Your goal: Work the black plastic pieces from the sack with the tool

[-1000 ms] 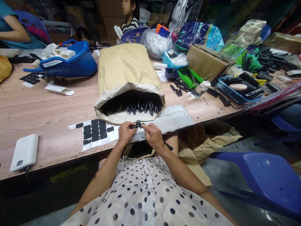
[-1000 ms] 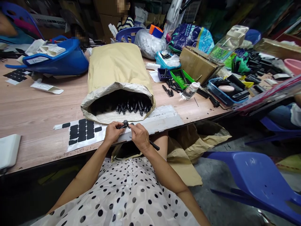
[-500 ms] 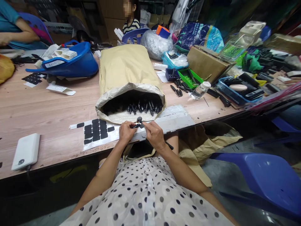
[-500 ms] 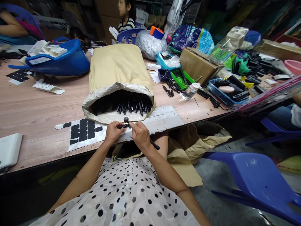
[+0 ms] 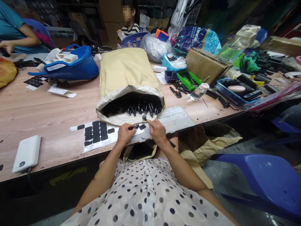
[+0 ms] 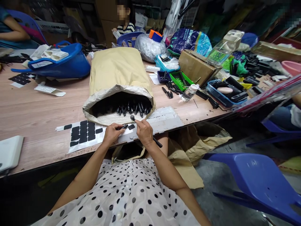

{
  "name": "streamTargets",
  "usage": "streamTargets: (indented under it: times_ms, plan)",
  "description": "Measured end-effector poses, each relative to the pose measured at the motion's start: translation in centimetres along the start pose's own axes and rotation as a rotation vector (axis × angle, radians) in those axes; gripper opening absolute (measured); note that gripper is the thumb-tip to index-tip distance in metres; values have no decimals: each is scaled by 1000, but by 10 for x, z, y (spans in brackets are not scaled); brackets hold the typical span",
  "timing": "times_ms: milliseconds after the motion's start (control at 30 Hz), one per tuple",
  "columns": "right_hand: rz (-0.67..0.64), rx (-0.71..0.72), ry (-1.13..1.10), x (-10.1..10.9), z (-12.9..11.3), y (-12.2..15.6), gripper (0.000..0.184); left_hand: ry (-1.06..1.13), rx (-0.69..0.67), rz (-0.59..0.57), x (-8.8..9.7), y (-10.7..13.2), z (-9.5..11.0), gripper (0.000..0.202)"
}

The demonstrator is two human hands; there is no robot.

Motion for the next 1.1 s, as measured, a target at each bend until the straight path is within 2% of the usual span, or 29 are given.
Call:
streamTargets:
  times_ms: [167, 500, 667, 1100]
  plan:
    - [-25, 37, 133, -7, 12, -1, 31, -5, 19, -16, 2, 0, 0, 19]
    - [48, 69, 305, -17, 15, 4, 27, 26, -30, -67, 6, 3, -3, 32]
    - [44, 69, 337, -18, 14, 7, 28, 73, -21, -111, 10, 3, -5, 33]
    - [42, 84, 373, -16, 15, 10, 28, 135, -34, -120, 10, 5, -9, 33]
Point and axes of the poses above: each hand's wrist, its own y-axis away from the middle knuckle, its own x-axis out of the back of the hand, z = x × y, the point moved 2 cm from there along -y, towards the middle knuckle, and after that the axes turned 1 degree about -x, right-handed, at the moved point
